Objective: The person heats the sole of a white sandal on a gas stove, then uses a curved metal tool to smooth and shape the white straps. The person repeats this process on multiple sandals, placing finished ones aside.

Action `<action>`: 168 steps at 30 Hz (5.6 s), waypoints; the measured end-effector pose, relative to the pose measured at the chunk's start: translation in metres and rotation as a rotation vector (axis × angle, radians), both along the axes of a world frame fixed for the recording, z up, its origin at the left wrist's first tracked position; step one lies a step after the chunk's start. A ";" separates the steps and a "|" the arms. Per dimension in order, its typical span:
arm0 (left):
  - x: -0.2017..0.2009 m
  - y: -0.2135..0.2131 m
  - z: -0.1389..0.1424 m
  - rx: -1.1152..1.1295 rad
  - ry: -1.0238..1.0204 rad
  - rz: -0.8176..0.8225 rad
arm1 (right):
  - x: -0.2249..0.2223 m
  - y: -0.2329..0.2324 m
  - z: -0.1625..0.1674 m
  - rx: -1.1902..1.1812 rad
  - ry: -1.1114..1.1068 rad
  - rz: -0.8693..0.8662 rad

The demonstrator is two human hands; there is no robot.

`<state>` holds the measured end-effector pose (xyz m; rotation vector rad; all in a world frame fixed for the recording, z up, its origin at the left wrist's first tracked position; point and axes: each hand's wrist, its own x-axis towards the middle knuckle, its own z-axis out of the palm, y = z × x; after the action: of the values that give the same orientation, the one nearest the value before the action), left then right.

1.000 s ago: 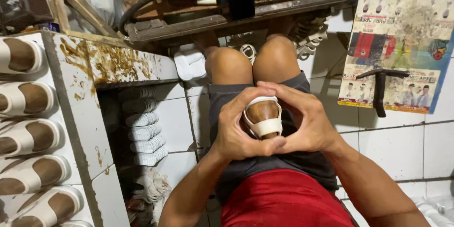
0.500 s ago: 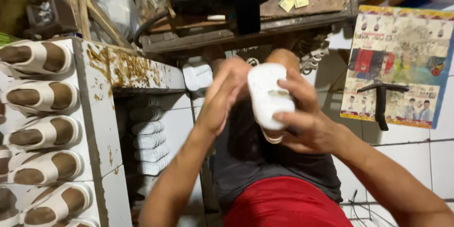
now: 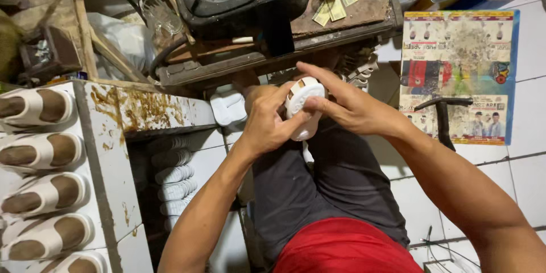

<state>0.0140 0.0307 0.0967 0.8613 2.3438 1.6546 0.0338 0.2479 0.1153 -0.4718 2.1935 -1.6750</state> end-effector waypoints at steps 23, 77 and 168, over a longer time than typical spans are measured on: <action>0.043 0.008 0.025 0.855 -0.595 -0.186 | 0.077 0.012 -0.057 -0.961 -0.565 -0.246; 0.048 0.061 -0.074 0.510 -0.693 0.170 | 0.020 0.307 -0.209 0.656 -0.267 -1.206; -0.118 -0.496 0.118 -1.290 0.040 1.475 | -0.117 -0.090 -0.185 0.358 0.208 -0.535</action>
<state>-0.1037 -0.4658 0.2151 -1.2573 3.2149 -0.2774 -0.0834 0.1583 -0.0692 0.0513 2.8856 -1.4492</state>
